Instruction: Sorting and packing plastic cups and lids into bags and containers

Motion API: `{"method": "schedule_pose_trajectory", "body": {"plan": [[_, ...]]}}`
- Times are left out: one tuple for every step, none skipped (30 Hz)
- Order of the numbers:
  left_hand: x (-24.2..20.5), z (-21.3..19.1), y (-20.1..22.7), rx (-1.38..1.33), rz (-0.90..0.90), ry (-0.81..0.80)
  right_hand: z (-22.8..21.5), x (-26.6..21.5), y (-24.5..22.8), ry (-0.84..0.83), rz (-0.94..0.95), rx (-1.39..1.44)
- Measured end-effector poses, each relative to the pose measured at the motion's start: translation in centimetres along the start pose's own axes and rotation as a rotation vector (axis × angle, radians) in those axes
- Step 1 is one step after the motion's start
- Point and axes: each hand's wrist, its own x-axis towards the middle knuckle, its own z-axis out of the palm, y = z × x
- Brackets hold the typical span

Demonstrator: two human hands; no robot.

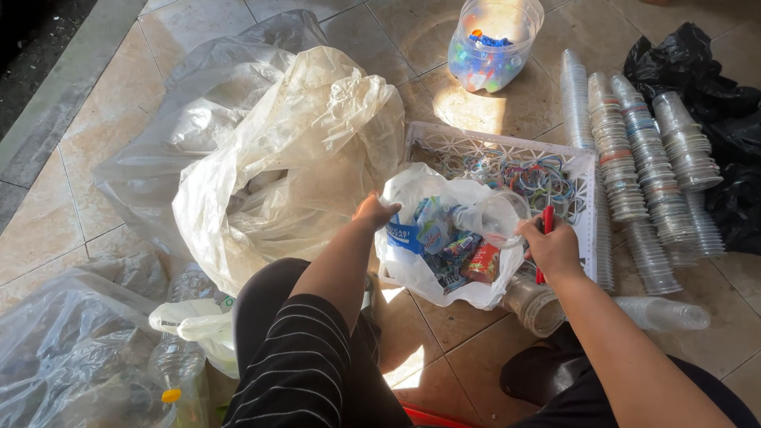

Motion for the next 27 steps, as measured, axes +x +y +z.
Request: {"method": "schedule_pose_trajectory", "body": {"plan": [[0.3, 0.0, 0.6, -0.004, 0.001, 0.004, 0.9, 0.2, 0.4, -0.001, -0.005, -0.001], [0.5, 0.1, 1.2, 0.053, 0.076, 0.121, 1.8, 0.3, 0.9, -0.059, -0.021, -0.003], [0.5, 0.2, 1.4, 0.113, 0.144, 0.234, 2.7, 0.2, 1.5, -0.123, -0.030, -0.005], [0.9, 0.0, 1.8, 0.112, 0.138, 0.234, 4.4, 0.6, 1.9, -0.129, -0.029, -0.007], [1.4, -0.1, 2.3, 0.066, 0.127, 0.204, 6.1, 1.0, 2.4, -0.127, -0.056, -0.132], [1.9, -0.2, 2.9, 0.021, 0.116, 0.174, 7.7, 1.5, 2.8, -0.125, -0.083, -0.256], [1.3, -1.1, 3.7, 0.017, 0.120, 0.177, 8.7, 1.6, 2.4, -0.122, -0.088, -0.257], [0.6, -2.0, 4.5, 0.033, 0.131, 0.132, 9.7, 1.8, 2.0, -0.156, -0.093, -0.361], [-0.3, -2.8, 5.0, 0.048, 0.138, 0.086, 10.8, 1.8, 1.6, -0.191, -0.097, -0.467], [-1.1, -4.0, 5.5, 0.044, 0.139, 0.089, 11.9, 2.2, 2.4, -0.191, -0.101, -0.470], [-1.7, -5.4, 6.1, 0.016, 0.141, 0.104, 13.1, 2.8, 3.1, -0.201, -0.066, -0.561], [-2.5, -6.7, 6.7, -0.012, 0.143, 0.119, 14.3, 3.4, 3.8, -0.210, -0.031, -0.651], [-2.6, -7.6, 6.8, -0.014, 0.150, 0.123, 15.1, 3.8, 4.8, -0.204, -0.036, -0.650], [-2.8, -8.5, 7.0, 0.017, 0.144, 0.088, 15.9, 4.3, 5.8, -0.199, -0.022, -0.677], [-3.2, -9.1, 7.0, 0.047, 0.134, 0.048, 16.6, 4.5, 7.1, -0.196, -0.002, -0.707], [-4.8, -9.8, 7.9, 0.046, 0.138, 0.048, 16.0, 4.4, 6.5, -0.192, -0.002, -0.708], [-6.4, -10.5, 8.7, 0.148, 0.121, -0.019, 15.6, 4.1, 6.0, -0.192, 0.019, -0.657], [-8.1, -11.1, 9.5, 0.251, 0.103, -0.085, 15.2, 3.8, 5.6, -0.193, 0.041, -0.606], [-9.3, -11.4, 10.5, 0.251, 0.106, -0.090, 14.2, 3.2, 4.1, -0.189, 0.046, -0.608], [-10.6, -11.6, 11.5, 0.234, 0.101, -0.074, 13.2, 2.6, 2.6, -0.184, 0.024, -0.528], [-11.9, -11.9, 12.4, 0.216, 0.095, -0.058, 12.2, 1.9, 1.1, -0.179, 0.002, -0.449], [-11.7, -11.6, 12.3, 0.215, 0.098, -0.064, 11.3, 1.8, 0.9, -0.176, 0.007, -0.452], [-11.5, -11.4, 12.2, 0.232, 0.097, -0.050, 10.4, 1.9, 0.5, -0.170, -0.001, -0.436], [-11.4, -11.2, 12.2, 0.250, 0.096, -0.037, 9.4, 1.9, 0.2, -0.165, -0.009, -0.421], [-11.8, -11.3, 12.3, 0.251, 0.100, -0.041, 8.4, 2.5, 0.8, -0.159, -0.005, -0.420], [-12.1, -11.4, 12.4, 0.298, 0.082, -0.069, 7.4, 3.0, 1.4, -0.157, 0.012, -0.436], [-12.5, -11.3, 12.6, 0.348, 0.068, -0.100, 6.3, 3.6, 2.1, -0.149, 0.032, -0.450]]}}
